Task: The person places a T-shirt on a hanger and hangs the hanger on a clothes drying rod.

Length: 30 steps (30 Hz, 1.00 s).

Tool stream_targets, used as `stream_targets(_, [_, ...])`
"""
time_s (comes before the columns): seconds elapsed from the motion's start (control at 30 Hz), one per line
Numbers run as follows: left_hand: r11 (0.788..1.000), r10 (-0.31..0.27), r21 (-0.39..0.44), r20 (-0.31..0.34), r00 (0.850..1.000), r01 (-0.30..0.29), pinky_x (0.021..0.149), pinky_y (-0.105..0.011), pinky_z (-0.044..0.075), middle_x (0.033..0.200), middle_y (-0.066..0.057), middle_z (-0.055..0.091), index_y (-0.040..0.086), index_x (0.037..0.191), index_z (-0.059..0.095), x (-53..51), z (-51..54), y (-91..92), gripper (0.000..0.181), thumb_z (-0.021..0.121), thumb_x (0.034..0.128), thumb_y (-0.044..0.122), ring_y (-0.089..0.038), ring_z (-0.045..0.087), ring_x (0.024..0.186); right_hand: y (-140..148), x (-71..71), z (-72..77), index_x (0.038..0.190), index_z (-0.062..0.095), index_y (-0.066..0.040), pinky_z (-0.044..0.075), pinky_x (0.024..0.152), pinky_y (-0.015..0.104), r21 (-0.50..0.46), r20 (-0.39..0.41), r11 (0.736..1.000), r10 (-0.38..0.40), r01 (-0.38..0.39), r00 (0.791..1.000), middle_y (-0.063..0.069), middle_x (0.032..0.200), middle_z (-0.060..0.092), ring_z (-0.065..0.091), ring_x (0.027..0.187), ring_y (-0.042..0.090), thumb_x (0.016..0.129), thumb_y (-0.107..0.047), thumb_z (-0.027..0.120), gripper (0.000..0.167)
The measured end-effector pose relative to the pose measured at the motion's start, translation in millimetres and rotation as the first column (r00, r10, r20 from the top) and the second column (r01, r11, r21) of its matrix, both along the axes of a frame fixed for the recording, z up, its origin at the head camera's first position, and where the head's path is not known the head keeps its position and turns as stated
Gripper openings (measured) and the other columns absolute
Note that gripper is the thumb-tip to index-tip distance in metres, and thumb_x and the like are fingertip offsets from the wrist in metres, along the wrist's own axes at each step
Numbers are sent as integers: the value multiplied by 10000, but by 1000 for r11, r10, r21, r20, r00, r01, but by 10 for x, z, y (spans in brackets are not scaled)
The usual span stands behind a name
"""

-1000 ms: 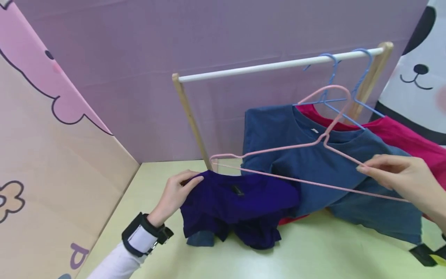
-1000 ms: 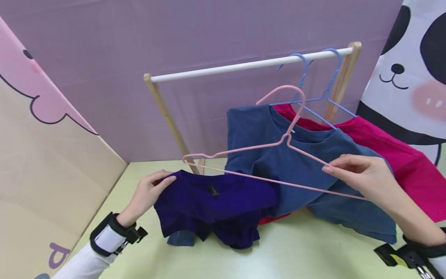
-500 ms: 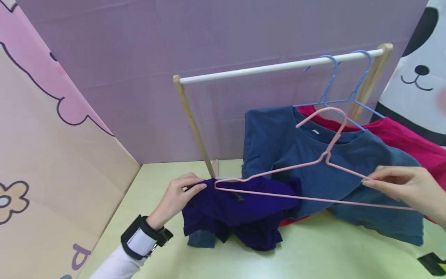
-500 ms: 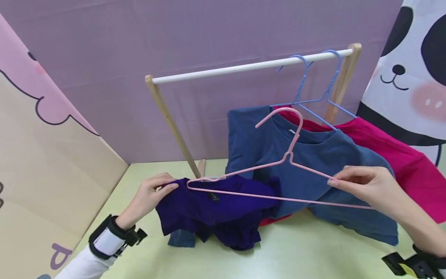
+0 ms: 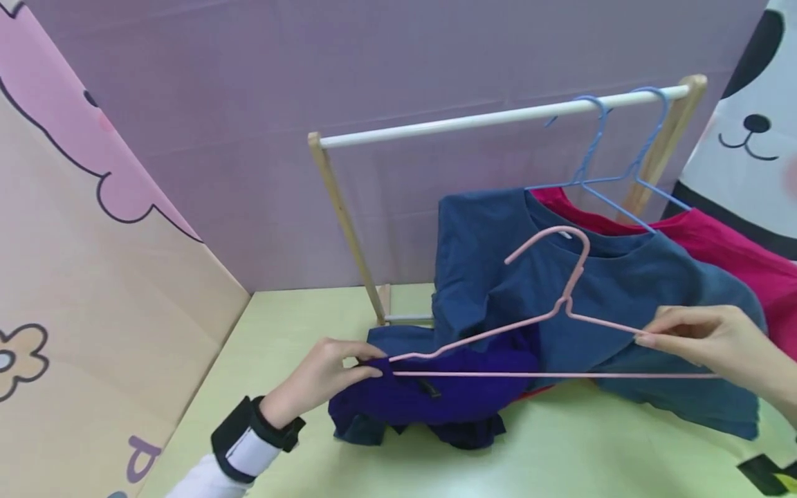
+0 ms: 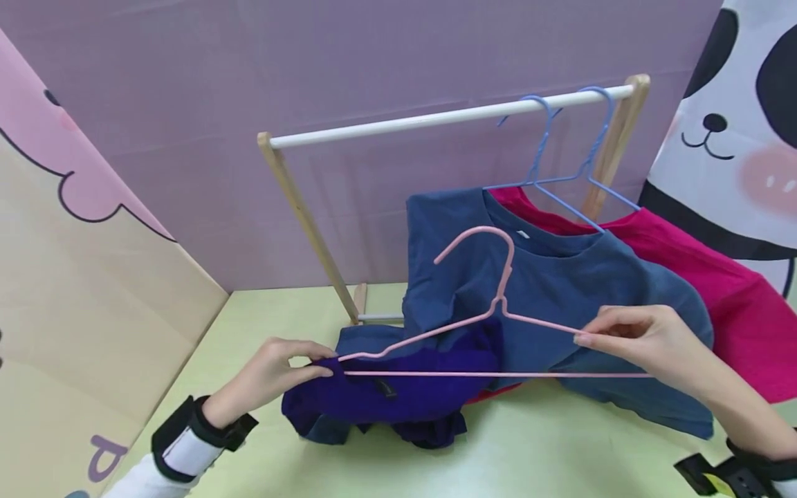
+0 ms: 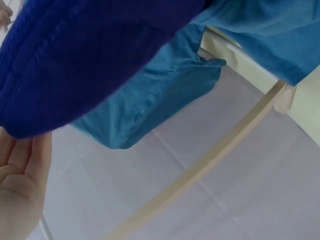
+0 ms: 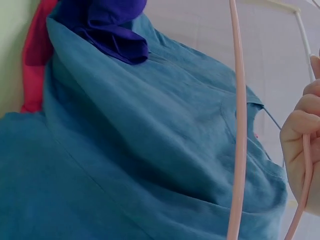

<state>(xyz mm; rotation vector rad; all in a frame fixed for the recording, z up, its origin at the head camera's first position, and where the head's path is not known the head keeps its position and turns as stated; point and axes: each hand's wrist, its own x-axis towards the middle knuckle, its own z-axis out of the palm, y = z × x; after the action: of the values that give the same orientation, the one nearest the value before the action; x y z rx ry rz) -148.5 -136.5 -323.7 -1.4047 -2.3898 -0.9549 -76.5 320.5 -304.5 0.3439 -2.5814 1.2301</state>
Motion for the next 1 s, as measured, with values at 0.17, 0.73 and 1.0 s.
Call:
stream_targets(0.17, [998,-28,50,36,999,26,661,-197,487,840,-40,680,35,901,680,28,-27,47,191,713,713,47,-107,629,762,-73,17,-77,761,694,-79,268,372,259,-58,8,997,48,-47,999,-26,588,502,377,449,126,734,90,644,179])
stream_targets(0.73, [1000,15,26,69,997,-17,647,-166,476,818,-55,675,7,879,673,69,-120,219,136,678,743,14,-95,625,747,-813,-169,-296,756,684,-91,311,360,250,-198,-98,913,344,-357,934,-34,602,541,404,458,31,731,103,636,201])
stream_targets(1.0, [994,73,75,92,993,-80,660,-200,486,833,-64,677,3,895,674,89,-161,311,141,668,754,12,-116,629,759,-1129,-180,-436,715,653,-95,438,438,231,-210,1,948,247,-241,969,-35,625,590,501,510,25,756,-53,676,64])
